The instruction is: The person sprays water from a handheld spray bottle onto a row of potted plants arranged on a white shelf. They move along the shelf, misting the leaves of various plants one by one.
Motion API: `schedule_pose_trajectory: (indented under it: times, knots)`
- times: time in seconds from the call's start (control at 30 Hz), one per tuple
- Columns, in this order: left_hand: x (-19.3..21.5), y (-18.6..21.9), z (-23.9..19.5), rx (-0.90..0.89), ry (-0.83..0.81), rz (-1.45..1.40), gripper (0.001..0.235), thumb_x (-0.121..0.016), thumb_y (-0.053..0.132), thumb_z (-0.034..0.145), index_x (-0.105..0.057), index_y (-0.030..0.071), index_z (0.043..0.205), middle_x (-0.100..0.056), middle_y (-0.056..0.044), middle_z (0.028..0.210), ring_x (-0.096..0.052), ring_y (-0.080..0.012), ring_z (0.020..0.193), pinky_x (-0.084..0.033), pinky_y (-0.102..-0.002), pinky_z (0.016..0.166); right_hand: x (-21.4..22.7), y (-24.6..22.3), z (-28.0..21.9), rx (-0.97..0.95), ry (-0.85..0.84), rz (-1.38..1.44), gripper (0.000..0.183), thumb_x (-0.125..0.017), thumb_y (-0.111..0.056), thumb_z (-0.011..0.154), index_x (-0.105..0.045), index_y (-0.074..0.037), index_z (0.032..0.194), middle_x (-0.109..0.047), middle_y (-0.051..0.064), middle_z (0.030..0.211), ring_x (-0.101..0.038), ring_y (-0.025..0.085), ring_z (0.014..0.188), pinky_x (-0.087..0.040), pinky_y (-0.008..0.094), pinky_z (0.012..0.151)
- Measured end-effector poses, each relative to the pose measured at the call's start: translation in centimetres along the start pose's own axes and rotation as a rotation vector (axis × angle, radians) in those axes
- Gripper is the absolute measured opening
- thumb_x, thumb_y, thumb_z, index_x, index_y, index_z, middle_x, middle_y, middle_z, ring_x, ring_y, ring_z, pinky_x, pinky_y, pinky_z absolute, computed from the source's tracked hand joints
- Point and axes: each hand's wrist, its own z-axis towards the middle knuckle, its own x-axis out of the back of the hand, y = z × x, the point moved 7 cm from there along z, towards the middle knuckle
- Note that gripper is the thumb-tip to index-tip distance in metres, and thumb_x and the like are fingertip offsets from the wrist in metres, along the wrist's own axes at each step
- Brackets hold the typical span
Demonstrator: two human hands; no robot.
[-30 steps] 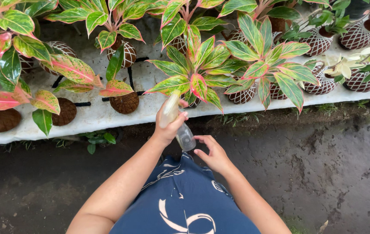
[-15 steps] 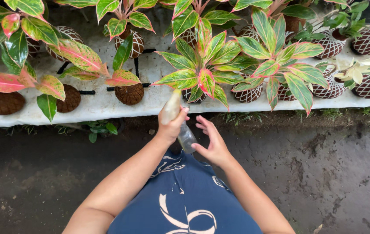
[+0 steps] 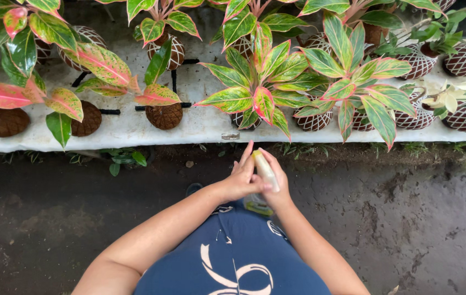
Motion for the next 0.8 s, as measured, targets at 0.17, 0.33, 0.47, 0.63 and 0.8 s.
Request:
schedule_pose_trajectory:
  times: [0.17, 0.33, 0.47, 0.63, 0.8]
  knots:
    - [0.3, 0.0, -1.7, -0.070, 0.050, -0.199, 0.097, -0.070, 0.054, 0.089, -0.024, 0.004, 0.159, -0.002, -0.022, 0.171, -0.004, -0.0374, 0.160, -0.012, -0.051, 0.126, 4.7, 1.2, 1.8, -0.109, 0.198, 0.274, 0.041, -0.067, -0.011, 0.095, -0.060, 0.000, 0.134, -0.065, 0.010, 0.105, -0.067, 0.017, 0.086, -0.058, 0.034, 0.077]
    - [3.1, -1.2, -4.6, 0.013, 0.129, -0.239, 0.070, -0.070, 0.039, 0.092, -0.046, 0.006, 0.149, -0.037, -0.017, 0.161, -0.032, -0.0328, 0.153, -0.024, -0.045, 0.124, 5.6, -2.4, 3.3, 0.093, 0.145, 0.078, 0.027, -0.069, -0.008, 0.092, -0.059, 0.003, 0.114, -0.063, 0.008, 0.098, -0.061, 0.015, 0.089, -0.049, 0.028, 0.081]
    - [4.4, -3.2, -5.9, 0.203, 0.169, -0.421, 0.060, -0.068, 0.032, 0.092, -0.050, 0.010, 0.145, -0.048, -0.011, 0.155, -0.037, -0.0290, 0.149, -0.028, -0.043, 0.120, 3.2, -2.8, 3.0, 0.085, 0.047, -0.029, 0.025, -0.071, -0.009, 0.088, -0.059, 0.001, 0.107, -0.061, 0.006, 0.092, -0.057, 0.014, 0.084, -0.047, 0.028, 0.078]
    - [4.9, -3.8, -6.0, 0.220, 0.207, -0.558, 0.056, -0.069, 0.027, 0.092, -0.052, 0.009, 0.142, -0.050, -0.009, 0.153, -0.039, -0.0274, 0.147, -0.033, -0.042, 0.117, 1.0, -0.6, 3.6, -0.123, 0.088, 0.147, 0.034, -0.070, -0.009, 0.093, -0.057, 0.002, 0.123, -0.061, 0.009, 0.102, -0.059, 0.016, 0.093, -0.048, 0.030, 0.085]
    - [5.8, -4.7, -6.5, 0.225, 0.281, -0.579, 0.052, -0.068, 0.024, 0.093, -0.053, 0.008, 0.140, -0.053, -0.009, 0.151, -0.043, -0.0261, 0.145, -0.037, -0.039, 0.114, 0.6, -2.2, 6.2, 0.010, 0.149, 0.560, 0.061, -0.064, -0.001, 0.091, -0.046, 0.003, 0.150, -0.056, 0.007, 0.113, -0.060, 0.017, 0.106, -0.052, 0.035, 0.101]
